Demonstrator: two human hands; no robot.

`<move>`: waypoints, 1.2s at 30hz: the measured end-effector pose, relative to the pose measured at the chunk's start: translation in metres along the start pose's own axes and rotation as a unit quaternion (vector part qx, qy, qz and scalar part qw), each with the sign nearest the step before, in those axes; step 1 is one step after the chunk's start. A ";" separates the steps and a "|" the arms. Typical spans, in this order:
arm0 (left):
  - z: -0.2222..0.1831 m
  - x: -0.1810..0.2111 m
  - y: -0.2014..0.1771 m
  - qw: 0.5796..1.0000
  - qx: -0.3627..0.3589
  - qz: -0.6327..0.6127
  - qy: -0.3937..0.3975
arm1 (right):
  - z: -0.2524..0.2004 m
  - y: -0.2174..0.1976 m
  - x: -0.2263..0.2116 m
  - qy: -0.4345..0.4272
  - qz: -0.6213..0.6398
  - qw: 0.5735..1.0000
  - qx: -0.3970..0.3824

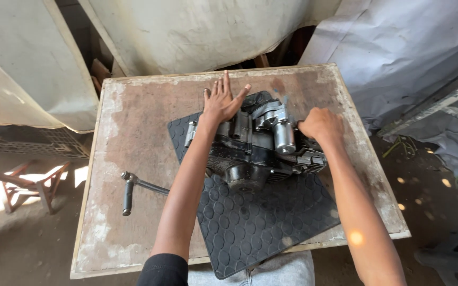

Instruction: Inspecting various components and connections on a small internal combustion engine on a workbench.

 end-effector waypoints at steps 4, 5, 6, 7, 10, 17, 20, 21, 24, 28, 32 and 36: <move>0.006 -0.005 0.007 0.998 0.019 -0.051 0.018 | 0.004 0.002 0.003 0.003 0.017 1.000 0.009; 0.007 -0.008 0.009 0.999 0.016 -0.042 0.012 | 0.003 0.003 0.002 0.002 0.018 1.000 0.004; 0.008 -0.010 0.011 0.999 0.013 -0.033 0.006 | 0.003 0.004 0.001 0.000 0.020 1.000 -0.001; 0.004 -0.009 0.010 0.999 0.015 -0.032 0.006 | 0.002 0.003 0.000 -0.003 0.020 1.000 0.001; -0.018 -0.006 0.005 1.000 -0.006 0.029 -0.001 | 0.001 0.001 0.001 -0.004 0.022 1.000 -0.002; -0.099 0.006 -0.024 0.998 0.043 -0.034 0.036 | -0.011 -0.005 -0.005 -0.013 0.021 1.000 0.016; -0.111 -0.002 -0.021 0.993 0.080 -0.068 0.051 | -0.001 0.000 -0.002 -0.003 0.004 1.000 0.018; -0.112 -0.005 -0.015 0.989 0.100 -0.090 0.060 | 0.005 0.005 0.004 0.010 -0.010 1.000 0.021; -0.115 -0.018 -0.005 0.982 0.112 -0.139 0.062 | 0.015 0.010 0.008 0.008 -0.016 0.999 0.028; -0.094 -0.028 0.008 0.980 0.122 -0.137 0.073 | 0.000 0.004 0.002 0.003 -0.008 0.999 0.035; -0.045 -0.045 0.032 0.946 0.182 -0.202 0.178 | 0.014 0.008 0.007 0.000 0.006 0.999 0.040; -0.042 -0.024 0.005 0.899 0.254 -0.258 0.246 | 0.015 0.010 0.007 -0.003 0.015 0.999 0.037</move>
Point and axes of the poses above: each hand's wrist, its own z-axis towards the middle knuckle, its own y-axis out of the palm, x = y × z, the point moved 7 cm from there along z, towards the middle knuckle, and after that the axes turned 10 degrees about z, right-handed, at the moved point
